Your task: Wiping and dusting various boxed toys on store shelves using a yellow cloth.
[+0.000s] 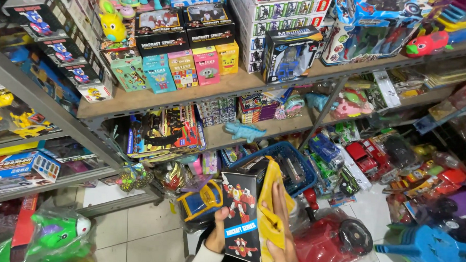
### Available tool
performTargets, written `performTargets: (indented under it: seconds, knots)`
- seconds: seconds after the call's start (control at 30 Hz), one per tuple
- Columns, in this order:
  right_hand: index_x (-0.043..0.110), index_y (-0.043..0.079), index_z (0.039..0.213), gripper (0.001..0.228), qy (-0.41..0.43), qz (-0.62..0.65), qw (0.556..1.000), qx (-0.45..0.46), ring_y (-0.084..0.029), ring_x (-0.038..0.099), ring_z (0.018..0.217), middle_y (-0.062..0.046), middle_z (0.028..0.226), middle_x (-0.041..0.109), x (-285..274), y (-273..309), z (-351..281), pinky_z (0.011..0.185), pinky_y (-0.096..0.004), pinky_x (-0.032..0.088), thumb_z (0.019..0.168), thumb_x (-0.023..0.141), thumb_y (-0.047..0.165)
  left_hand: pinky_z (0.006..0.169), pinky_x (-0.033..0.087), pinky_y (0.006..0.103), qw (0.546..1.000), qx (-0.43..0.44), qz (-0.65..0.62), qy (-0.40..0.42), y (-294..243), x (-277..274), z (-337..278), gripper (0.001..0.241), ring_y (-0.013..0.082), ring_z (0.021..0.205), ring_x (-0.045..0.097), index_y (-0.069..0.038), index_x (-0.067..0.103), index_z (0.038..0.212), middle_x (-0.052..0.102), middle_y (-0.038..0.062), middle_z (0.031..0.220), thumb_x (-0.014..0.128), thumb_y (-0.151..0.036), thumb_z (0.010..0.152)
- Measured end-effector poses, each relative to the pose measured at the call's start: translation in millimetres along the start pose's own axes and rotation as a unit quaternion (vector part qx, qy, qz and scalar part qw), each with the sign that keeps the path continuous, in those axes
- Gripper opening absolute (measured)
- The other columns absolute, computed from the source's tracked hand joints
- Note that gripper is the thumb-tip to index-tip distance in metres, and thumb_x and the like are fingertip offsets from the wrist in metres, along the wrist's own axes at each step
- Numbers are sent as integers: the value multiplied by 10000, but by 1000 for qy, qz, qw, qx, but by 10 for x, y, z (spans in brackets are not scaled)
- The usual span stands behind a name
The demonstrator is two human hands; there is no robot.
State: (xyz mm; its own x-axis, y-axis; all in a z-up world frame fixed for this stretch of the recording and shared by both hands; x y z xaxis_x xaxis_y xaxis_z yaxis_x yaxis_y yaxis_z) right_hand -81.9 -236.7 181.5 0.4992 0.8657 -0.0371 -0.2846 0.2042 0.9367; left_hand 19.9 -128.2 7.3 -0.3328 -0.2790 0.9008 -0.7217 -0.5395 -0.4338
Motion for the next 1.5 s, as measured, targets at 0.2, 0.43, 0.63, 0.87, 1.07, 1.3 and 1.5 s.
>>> performTargets:
  seconds: [0.2, 0.43, 0.63, 0.87, 1.07, 1.3, 1.5]
  knots:
    - [457, -6, 1545, 731, 20, -147, 984, -102, -350, 59, 1667, -208, 1764, 182, -206, -197, 303, 1315, -469, 53, 1000, 360, 471, 1078, 502, 457, 997, -22, 48, 48, 147, -34, -47, 996, 317, 1243, 608, 19, 420, 1481, 579, 188, 1409, 716, -587, 749]
    - [346, 7, 1560, 778, -8, -24, 999, 31, -377, 170, 1597, -222, 1717, 207, -27, -640, -35, 1255, -500, 117, 912, 441, 427, 1052, 506, 472, 999, -2, 52, 7, -118, -362, 123, 981, 336, 1213, 620, 41, 424, 1469, 600, 202, 1380, 713, -594, 779]
    - [457, 11, 1522, 726, 49, -210, 970, -109, -375, 76, 1656, -192, 1763, 141, -16, 111, 364, 1287, -498, 84, 924, 427, 421, 1087, 493, 442, 999, -13, 10, 42, -65, -89, 117, 968, 296, 1252, 598, 2, 400, 1499, 575, 168, 1419, 744, -544, 777]
    - [402, -61, 1510, 774, -34, -96, 994, -37, -393, 82, 1654, -196, 1769, 115, 26, -22, 457, 1302, -486, 114, 961, 415, 485, 1066, 505, 454, 995, -18, -4, 93, -535, 460, 286, 967, 302, 1251, 601, -19, 402, 1506, 578, 180, 1409, 753, -545, 774]
    - [498, 24, 1506, 715, 49, -220, 966, -128, -417, 50, 1674, -209, 1774, 137, 261, 51, 346, 1322, -506, 34, 958, 374, 466, 1022, 520, 460, 994, -57, -67, 71, -381, -174, 528, 908, 329, 1188, 625, 6, 437, 1481, 603, 192, 1376, 719, -546, 818]
    - [277, -47, 1606, 814, -66, -183, 979, -55, -380, 73, 1660, -199, 1755, 196, 276, 154, 1078, 1307, -494, 52, 999, 450, 467, 1107, 477, 454, 994, -53, -24, 93, -910, 521, 592, 956, 306, 1291, 586, -29, 401, 1531, 548, 168, 1470, 691, -570, 798]
    - [207, -33, 1613, 868, -83, -206, 974, -47, -395, 44, 1615, -219, 1737, 130, 862, 93, 769, 1261, -517, 30, 974, 430, 510, 1120, 443, 477, 989, -92, -42, 104, -1356, 271, 682, 969, 326, 1308, 566, -25, 385, 1530, 518, 186, 1502, 669, -595, 799]
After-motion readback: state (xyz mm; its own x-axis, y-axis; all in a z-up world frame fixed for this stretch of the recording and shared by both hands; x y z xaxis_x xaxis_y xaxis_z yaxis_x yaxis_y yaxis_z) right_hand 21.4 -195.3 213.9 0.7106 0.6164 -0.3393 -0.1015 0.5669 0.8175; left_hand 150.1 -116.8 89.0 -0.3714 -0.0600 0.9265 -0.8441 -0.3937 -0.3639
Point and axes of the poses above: each hand's wrist, its own z-axis towards the middle knuckle, its own x-axis out of the palm, y = z × x, the point moved 6 cm from there along z, towards the middle knuckle
